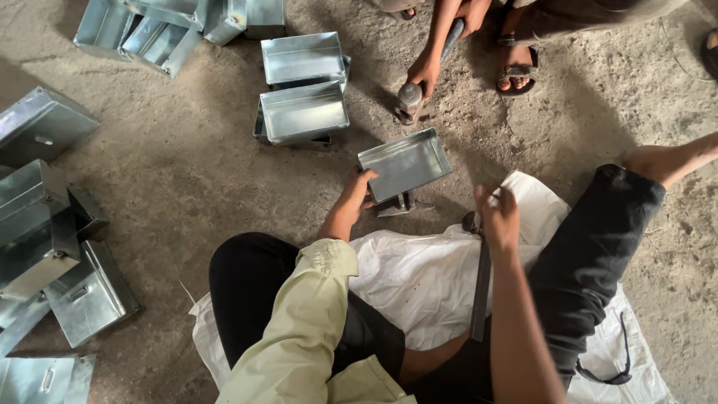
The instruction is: The person uses a hammer to flatten or shape the edges and sides of metal boxes, handling them one by one while sitting on the ground.
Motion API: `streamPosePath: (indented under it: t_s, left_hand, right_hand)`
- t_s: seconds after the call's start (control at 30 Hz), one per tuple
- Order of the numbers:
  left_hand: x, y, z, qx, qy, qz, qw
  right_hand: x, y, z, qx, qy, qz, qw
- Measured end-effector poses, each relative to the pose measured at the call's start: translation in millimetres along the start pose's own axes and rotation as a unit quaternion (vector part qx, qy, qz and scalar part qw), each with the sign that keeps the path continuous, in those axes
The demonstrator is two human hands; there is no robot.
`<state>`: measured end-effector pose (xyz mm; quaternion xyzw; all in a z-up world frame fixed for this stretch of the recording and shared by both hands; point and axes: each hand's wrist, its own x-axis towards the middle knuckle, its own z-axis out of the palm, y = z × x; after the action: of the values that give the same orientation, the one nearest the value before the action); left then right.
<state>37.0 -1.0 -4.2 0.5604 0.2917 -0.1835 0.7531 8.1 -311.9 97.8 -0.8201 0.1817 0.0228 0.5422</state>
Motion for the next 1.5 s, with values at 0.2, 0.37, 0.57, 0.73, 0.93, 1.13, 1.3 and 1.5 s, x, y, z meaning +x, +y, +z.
streamPosePath:
  t_s: [0.2, 0.37, 0.57, 0.73, 0.93, 1.13, 1.3, 1.5]
  left_hand:
    - [3, 9, -11, 0.023, -0.070, -0.008, 0.997]
    - [-13, 24, -10, -0.024, -0.052, -0.041, 0.998]
    - [-35, 40, 4, -0.099, -0.070, -0.050, 0.991]
    - [-29, 31, 0, -0.123, -0.079, -0.066, 0.987]
    - [-12, 13, -4, -0.135, -0.082, -0.077, 0.984]
    - [-10, 11, -6, -0.140, -0.082, -0.072, 0.984]
    - [-14, 15, -6, -0.136, -0.098, -0.058, 0.984]
    - [-14, 16, -4, -0.124, -0.086, -0.066, 0.986]
  right_hand:
    - [95, -54, 66, 0.107, -0.261, 0.170, 0.944]
    - [123, 26, 75, 0.108, -0.380, 0.237, 0.888]
    - [110, 23, 62, 0.156, -0.331, 0.277, 0.889]
    - [94, -15, 71, 0.169, -0.334, 0.268, 0.888]
    - [90, -14, 71, 0.177, -0.342, 0.258, 0.886]
    - [95, -5, 70, 0.174, -0.347, 0.248, 0.887]
    - [92, -9, 70, 0.171, -0.337, 0.248, 0.892]
    - [92, -10, 71, 0.174, -0.333, 0.249, 0.893]
